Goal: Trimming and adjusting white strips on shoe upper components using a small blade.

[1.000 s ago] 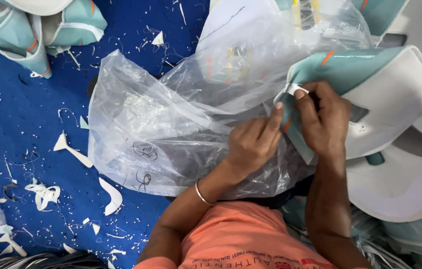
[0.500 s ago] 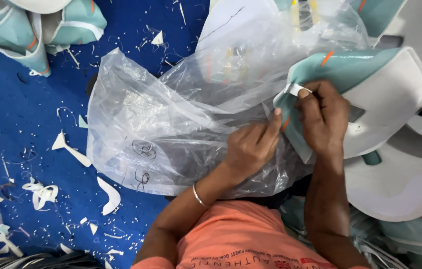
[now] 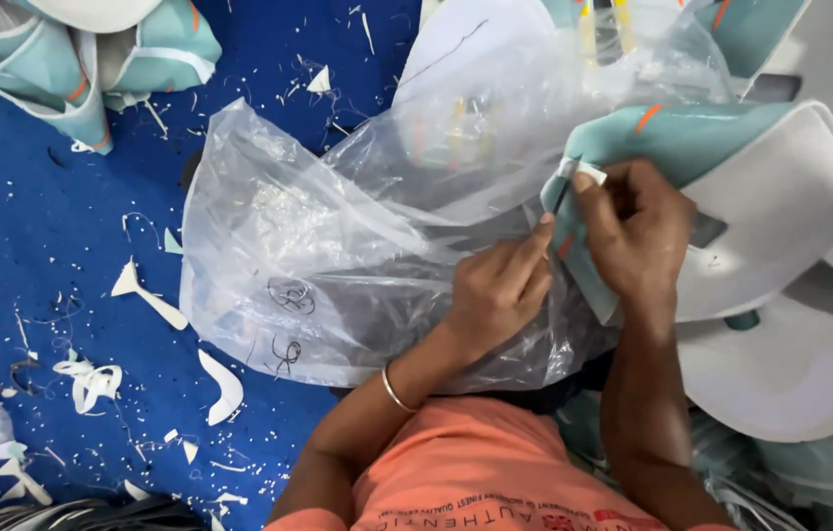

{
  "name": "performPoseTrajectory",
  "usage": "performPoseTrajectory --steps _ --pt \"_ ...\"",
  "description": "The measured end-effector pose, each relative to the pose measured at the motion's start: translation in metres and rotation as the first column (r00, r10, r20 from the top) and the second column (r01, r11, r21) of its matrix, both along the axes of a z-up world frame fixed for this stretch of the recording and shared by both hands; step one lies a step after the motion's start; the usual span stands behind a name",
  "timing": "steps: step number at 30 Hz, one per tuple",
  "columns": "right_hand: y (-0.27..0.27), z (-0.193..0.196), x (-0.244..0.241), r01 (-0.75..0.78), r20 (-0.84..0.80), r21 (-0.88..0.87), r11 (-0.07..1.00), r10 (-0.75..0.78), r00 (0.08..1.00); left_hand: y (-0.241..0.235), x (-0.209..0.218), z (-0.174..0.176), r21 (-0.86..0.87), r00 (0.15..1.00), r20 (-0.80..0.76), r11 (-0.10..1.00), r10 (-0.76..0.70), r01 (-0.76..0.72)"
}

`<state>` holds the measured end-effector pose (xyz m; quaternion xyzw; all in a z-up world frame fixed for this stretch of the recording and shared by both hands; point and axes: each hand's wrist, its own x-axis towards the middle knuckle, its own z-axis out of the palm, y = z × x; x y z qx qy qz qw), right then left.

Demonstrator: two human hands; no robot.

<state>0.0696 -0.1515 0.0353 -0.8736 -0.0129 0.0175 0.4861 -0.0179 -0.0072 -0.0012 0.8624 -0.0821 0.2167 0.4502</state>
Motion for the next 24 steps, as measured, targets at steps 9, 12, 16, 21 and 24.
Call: performPoseTrajectory --steps 9,12,16,21,24 --pt "-0.002 0.003 0.001 0.011 0.024 -0.164 0.986 -0.007 1.0 -0.002 0.0 -0.005 -0.071 1.0 -0.004 0.997 0.017 -0.018" --pt "-0.002 0.003 0.002 -0.02 0.039 -0.132 0.991 0.025 0.999 -0.003 0.001 0.0 0.009 0.999 0.034 1.0 -0.004 0.003" --pt "-0.003 0.001 -0.001 -0.015 0.008 -0.017 1.0 0.015 1.0 -0.004 -0.005 0.0 0.115 0.999 0.022 0.993 -0.038 0.035" --pt "-0.008 -0.003 -0.003 -0.003 -0.025 0.057 0.998 0.004 1.0 -0.001 -0.008 0.003 0.157 0.999 0.032 0.987 -0.037 0.032" --pt "-0.01 -0.005 -0.001 -0.004 -0.025 0.12 0.993 0.007 1.0 0.0 -0.005 0.006 0.201 0.997 0.05 0.978 -0.06 0.049"
